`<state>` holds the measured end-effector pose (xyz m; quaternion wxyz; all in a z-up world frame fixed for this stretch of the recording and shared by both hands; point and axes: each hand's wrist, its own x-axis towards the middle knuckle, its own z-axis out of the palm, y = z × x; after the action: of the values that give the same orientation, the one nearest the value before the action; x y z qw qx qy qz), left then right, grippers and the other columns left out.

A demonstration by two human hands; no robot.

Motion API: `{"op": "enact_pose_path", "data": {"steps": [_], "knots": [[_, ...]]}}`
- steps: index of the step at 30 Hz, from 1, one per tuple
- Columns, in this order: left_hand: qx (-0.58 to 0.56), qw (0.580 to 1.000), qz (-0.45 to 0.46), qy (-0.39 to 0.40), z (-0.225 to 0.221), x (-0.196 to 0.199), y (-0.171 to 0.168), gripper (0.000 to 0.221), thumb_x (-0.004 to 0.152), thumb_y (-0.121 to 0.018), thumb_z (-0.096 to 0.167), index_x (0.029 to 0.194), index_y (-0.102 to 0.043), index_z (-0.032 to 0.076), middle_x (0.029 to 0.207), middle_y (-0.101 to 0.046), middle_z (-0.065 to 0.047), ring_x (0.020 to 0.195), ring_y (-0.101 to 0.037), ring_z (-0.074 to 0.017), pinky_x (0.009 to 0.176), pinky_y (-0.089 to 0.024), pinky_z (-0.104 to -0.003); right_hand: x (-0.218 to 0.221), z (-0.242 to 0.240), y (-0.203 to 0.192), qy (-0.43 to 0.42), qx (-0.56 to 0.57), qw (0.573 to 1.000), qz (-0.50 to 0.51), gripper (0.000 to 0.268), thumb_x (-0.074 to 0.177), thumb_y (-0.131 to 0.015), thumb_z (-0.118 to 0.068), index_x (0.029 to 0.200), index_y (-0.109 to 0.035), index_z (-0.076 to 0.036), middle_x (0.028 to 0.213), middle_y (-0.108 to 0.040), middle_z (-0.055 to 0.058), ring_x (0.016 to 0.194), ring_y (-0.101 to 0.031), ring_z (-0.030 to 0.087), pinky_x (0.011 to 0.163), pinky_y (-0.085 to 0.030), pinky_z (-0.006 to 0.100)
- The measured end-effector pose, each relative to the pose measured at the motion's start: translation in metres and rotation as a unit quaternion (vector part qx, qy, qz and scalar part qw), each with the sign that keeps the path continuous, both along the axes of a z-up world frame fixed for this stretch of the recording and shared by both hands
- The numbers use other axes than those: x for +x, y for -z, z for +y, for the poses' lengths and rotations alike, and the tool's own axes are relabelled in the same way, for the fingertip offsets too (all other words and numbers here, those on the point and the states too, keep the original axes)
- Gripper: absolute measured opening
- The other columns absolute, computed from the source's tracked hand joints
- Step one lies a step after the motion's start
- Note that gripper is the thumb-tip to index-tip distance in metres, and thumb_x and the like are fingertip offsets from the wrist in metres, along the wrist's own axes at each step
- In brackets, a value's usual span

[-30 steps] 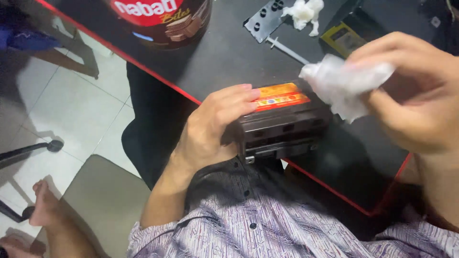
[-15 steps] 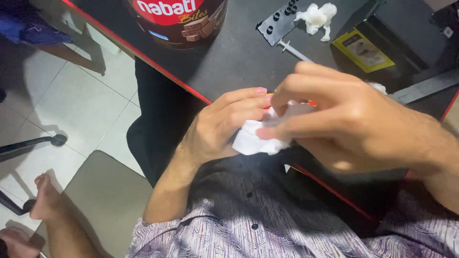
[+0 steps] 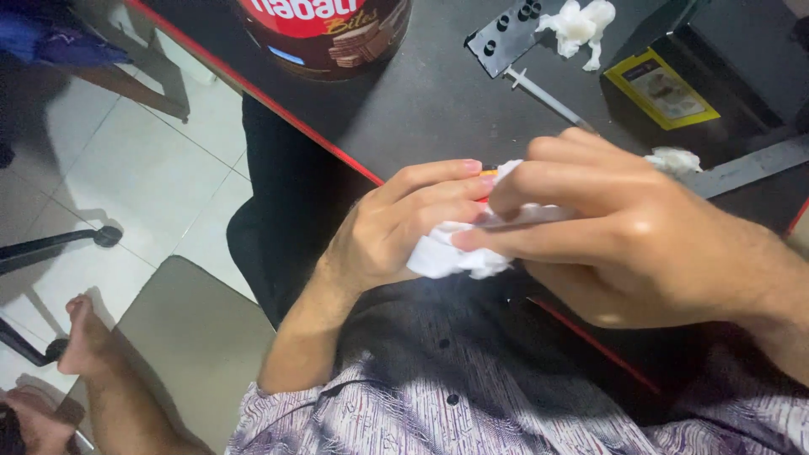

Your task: Cleaning the top surface and terminals of a battery casing using a tissue

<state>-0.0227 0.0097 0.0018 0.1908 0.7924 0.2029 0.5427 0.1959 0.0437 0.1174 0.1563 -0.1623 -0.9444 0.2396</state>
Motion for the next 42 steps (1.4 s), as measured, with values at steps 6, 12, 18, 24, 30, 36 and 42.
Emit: {"op": "enact_pose_path", "data": {"steps": [6, 12, 18, 24, 30, 36, 42], "knots": [[-0.023, 1.000, 0.001, 0.006, -0.001, -0.001, 0.000, 0.022, 0.108, -0.054, 0.011, 0.120, -0.059, -0.007, 0.127, -0.067, -0.024, 0.120, -0.068, -0.0440, 0.108, -0.061, -0.047, 0.005, -0.001, -0.007, -0.001, -0.015, 1.000, 0.013, 0.027, 0.096, -0.057, -0.004, 0.118, -0.072, -0.007, 0.099, -0.063, 0.006, 0.071, -0.046, 0.027, 0.068, -0.037, 0.039], [-0.036, 0.999, 0.023, 0.011, 0.001, -0.003, 0.003, 0.025, 0.104, -0.068, -0.010, 0.126, -0.057, -0.004, 0.133, -0.065, -0.021, 0.125, -0.067, -0.0406, 0.109, -0.063, -0.047, 0.035, -0.006, -0.007, 0.099, 0.025, 0.994, -0.024, 0.024, 0.094, -0.057, -0.014, 0.105, -0.079, -0.014, 0.091, -0.064, 0.010, 0.065, -0.045, 0.028, 0.066, -0.032, 0.041], [-0.040, 0.999, 0.011, 0.006, -0.001, -0.002, 0.001, 0.028, 0.104, -0.051, -0.020, 0.125, -0.060, -0.004, 0.132, -0.065, -0.020, 0.125, -0.067, -0.0420, 0.111, -0.062, -0.047, 0.015, -0.012, -0.001, 0.089, 0.004, 0.996, 0.005, 0.024, 0.093, -0.063, -0.005, 0.112, -0.076, -0.011, 0.098, -0.064, 0.009, 0.072, -0.051, 0.023, 0.073, -0.038, 0.040], [-0.028, 1.000, 0.010, -0.002, 0.000, 0.000, 0.000, 0.026, 0.104, -0.066, 0.013, 0.119, -0.060, -0.007, 0.127, -0.066, -0.023, 0.121, -0.068, -0.0436, 0.109, -0.061, -0.047, -0.006, -0.015, -0.001, 0.073, -0.006, 0.997, 0.033, 0.029, 0.093, -0.061, 0.005, 0.115, -0.072, -0.011, 0.093, -0.060, 0.009, 0.071, -0.050, 0.021, 0.073, -0.035, 0.038], [-0.012, 1.000, 0.014, -0.006, 0.000, 0.000, -0.001, 0.024, 0.102, -0.071, 0.007, 0.118, -0.061, -0.007, 0.127, -0.066, -0.023, 0.121, -0.067, -0.0431, 0.108, -0.062, -0.047, -0.008, -0.020, -0.002, 0.117, 0.013, 0.993, 0.002, 0.033, 0.093, -0.061, 0.004, 0.115, -0.071, -0.018, 0.093, -0.059, 0.001, 0.072, -0.049, 0.019, 0.078, -0.031, 0.037], [-0.016, 1.000, 0.022, 0.002, 0.002, 0.000, 0.004, 0.028, 0.104, -0.070, 0.010, 0.125, -0.058, -0.004, 0.131, -0.065, -0.022, 0.122, -0.069, -0.0435, 0.109, -0.062, -0.049, 0.009, -0.022, -0.009, 0.153, 0.016, 0.987, -0.050, 0.026, 0.089, -0.069, -0.008, 0.109, -0.075, -0.024, 0.094, -0.064, -0.004, 0.073, -0.053, 0.021, 0.077, -0.031, 0.039], [-0.015, 1.000, 0.021, 0.005, 0.004, -0.001, 0.005, 0.024, 0.104, -0.069, 0.001, 0.124, -0.058, -0.006, 0.130, -0.065, -0.023, 0.122, -0.068, -0.0427, 0.107, -0.062, -0.048, 0.039, -0.030, -0.012, 0.225, 0.023, 0.970, -0.091, 0.026, 0.086, -0.066, -0.009, 0.103, -0.078, -0.023, 0.092, -0.065, -0.001, 0.075, -0.055, 0.024, 0.081, -0.035, 0.042]]}}
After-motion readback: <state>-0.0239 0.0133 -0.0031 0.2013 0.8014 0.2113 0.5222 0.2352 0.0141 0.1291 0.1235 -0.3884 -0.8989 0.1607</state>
